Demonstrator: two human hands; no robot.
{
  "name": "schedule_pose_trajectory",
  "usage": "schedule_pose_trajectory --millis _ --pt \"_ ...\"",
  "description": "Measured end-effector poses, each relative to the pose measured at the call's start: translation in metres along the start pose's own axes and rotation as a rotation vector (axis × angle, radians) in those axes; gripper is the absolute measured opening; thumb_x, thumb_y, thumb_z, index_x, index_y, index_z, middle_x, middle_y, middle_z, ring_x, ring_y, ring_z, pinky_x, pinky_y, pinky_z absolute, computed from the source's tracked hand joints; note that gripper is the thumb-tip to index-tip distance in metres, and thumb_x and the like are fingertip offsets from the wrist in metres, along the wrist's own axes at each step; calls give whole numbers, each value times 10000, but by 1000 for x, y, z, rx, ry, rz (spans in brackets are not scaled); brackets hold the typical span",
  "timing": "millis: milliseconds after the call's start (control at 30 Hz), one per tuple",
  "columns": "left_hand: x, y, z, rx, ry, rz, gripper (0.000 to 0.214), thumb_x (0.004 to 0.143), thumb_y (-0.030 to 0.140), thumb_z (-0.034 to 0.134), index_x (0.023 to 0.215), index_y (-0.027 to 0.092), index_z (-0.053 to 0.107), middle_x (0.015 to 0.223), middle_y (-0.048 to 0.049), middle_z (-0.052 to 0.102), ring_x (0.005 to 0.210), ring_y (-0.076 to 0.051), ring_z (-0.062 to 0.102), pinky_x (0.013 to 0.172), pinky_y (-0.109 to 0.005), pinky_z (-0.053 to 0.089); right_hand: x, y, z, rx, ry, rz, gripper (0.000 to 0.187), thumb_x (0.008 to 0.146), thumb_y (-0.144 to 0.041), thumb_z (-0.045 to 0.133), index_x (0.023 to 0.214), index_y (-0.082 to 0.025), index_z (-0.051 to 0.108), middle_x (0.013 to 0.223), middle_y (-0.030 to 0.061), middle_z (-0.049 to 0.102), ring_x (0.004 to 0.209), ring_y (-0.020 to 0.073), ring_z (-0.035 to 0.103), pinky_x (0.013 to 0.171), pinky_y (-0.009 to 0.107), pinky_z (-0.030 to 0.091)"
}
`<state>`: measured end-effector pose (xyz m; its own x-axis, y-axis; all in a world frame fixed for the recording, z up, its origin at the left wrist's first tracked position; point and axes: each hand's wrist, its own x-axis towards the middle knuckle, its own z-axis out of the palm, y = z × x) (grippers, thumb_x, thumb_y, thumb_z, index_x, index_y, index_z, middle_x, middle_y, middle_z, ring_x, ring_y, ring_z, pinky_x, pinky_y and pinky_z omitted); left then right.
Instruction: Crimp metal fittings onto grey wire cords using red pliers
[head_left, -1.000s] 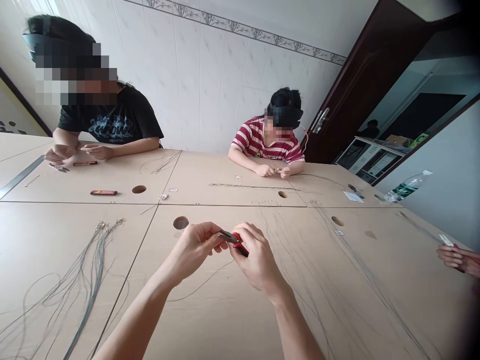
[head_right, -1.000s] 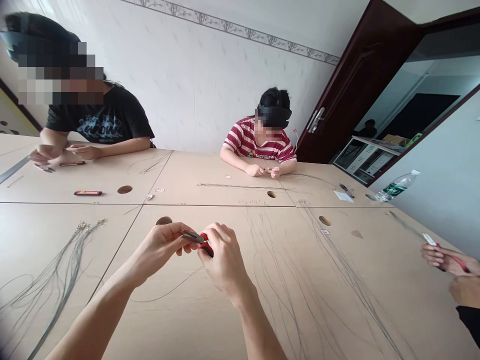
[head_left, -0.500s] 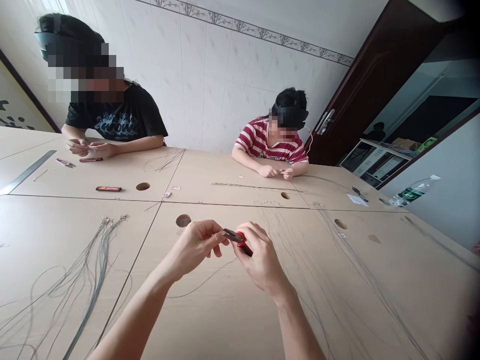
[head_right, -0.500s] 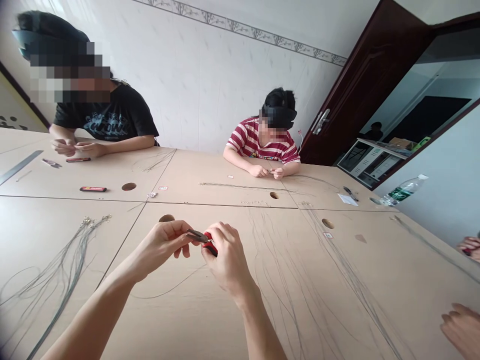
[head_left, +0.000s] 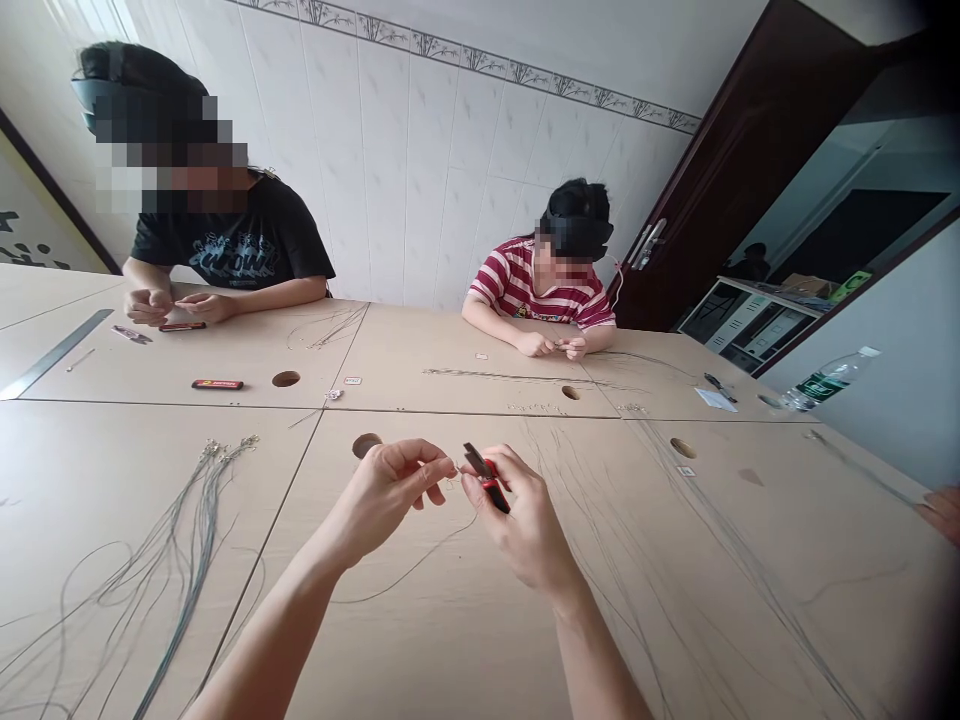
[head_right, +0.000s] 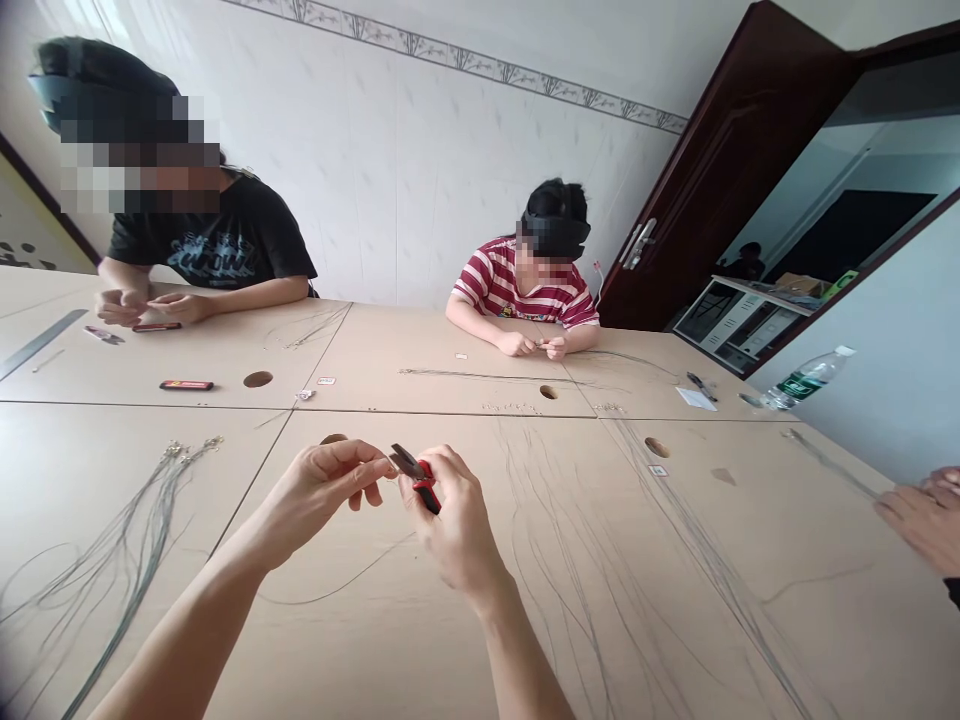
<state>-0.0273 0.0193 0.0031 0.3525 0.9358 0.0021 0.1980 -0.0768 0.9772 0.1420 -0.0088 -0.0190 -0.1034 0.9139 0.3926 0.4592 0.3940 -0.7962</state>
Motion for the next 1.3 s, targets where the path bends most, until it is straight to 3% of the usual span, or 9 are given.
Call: schedule_pose_trajectory --millis 467,567,700,867,1100,1300 --pt "-1 -1 -2 51 -16 7 284 886 424 529 831 176 654 659 -14 640 665 -139 524 653 -260 423 -1 -1 -3 151 19 159 130 887 -325 544 845 -209 586 803 -3 554 694 115 489 654 238 421" --pt "-2 0 -2 18 -74 9 287 911 420 494 857 172 629 690 -21 652 702 -146 549 693 -274 425 -1 0 -3 190 20 189 131 889 -340 550 860 -217 584 799 -10 547 687 110 476 645 234 414" --pt "-1 -2 -2 -143 -223 -23 285 930 426 473 839 175 573 699 -16 652 695 -138 577 704 -278 425 -1 -2 -1 305 -39 120 103 895 -327 555 907 -230 583 867 -3 556 782 120 547 732 246 450" --pt "4 -11 -4 -368 -351 -103 254 928 395 500 826 169 551 728 -15 637 722 -147 621 680 -272 413 0 -1 1 301 -54 63 109 883 -298 578 970 -248 621 946 4 532 750 102 564 743 248 468" --pt "10 -17 1 -432 -370 -151 264 888 420 566 843 160 575 795 -5 578 723 -146 625 679 -286 427 4 5 3 197 -46 37 77 888 -268 561 896 -231 628 857 -5 515 713 101 538 725 245 465" --pt "8 -18 1 -396 -356 -151 270 911 421 525 865 160 577 788 -29 631 702 -145 615 678 -294 433 3 6 4 183 -32 11 60 889 -264 556 884 -225 601 925 8 523 774 111 572 762 256 472"
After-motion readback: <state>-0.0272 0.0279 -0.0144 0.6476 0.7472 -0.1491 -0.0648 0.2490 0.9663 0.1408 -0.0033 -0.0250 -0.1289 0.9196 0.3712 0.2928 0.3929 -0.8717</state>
